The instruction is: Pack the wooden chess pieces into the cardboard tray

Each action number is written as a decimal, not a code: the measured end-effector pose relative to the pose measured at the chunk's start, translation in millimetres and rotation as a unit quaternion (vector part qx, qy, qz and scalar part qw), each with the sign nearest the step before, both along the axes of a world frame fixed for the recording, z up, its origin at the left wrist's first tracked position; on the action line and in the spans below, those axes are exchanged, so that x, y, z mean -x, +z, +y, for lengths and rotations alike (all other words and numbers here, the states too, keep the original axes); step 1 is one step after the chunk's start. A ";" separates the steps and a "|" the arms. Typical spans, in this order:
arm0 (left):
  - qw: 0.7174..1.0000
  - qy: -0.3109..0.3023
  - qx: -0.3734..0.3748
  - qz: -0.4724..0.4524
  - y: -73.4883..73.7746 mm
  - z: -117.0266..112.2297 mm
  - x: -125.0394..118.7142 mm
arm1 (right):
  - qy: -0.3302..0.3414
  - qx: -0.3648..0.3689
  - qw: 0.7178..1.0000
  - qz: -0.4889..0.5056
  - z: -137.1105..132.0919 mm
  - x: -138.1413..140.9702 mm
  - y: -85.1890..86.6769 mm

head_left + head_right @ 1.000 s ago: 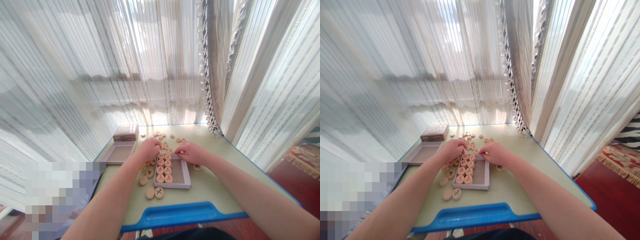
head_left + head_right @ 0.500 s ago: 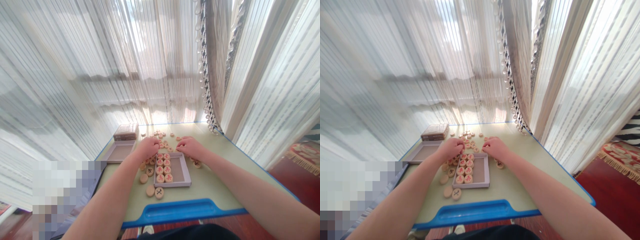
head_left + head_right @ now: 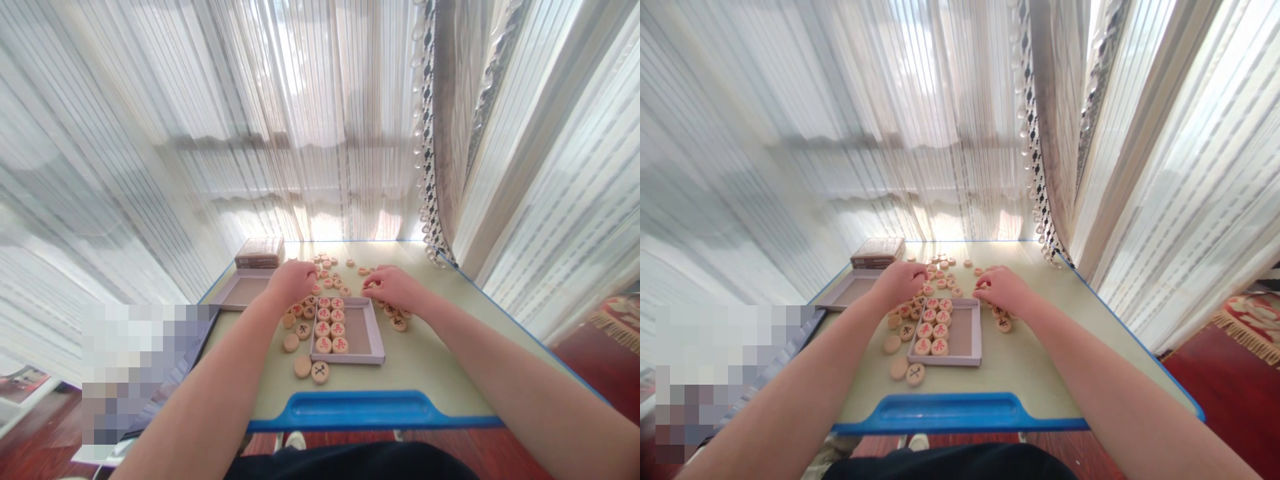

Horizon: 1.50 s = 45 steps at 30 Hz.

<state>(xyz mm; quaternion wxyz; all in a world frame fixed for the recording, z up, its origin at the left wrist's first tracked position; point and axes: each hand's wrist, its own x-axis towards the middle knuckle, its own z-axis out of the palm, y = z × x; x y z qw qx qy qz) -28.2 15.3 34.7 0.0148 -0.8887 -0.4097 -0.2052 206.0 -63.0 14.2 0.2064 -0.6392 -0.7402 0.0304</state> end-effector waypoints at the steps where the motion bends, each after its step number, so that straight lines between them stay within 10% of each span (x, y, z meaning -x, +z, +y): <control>1: 1.000 0.001 -0.002 0.002 -0.5 0.7 0.4 | 0.006 0.002 1.000 0.004 0.1 -0.1 -0.4; 37: 1.000 0.008 -0.004 0.029 -0.7 2.6 -0.4 | -0.020 -0.036 0.999 -0.017 -3.3 -0.8 8.0; 45: 0.999 -0.015 0.047 0.001 3.4 -0.7 -1.4 | 0.152 -0.010 0.985 -0.078 -31.2 25.8 19.1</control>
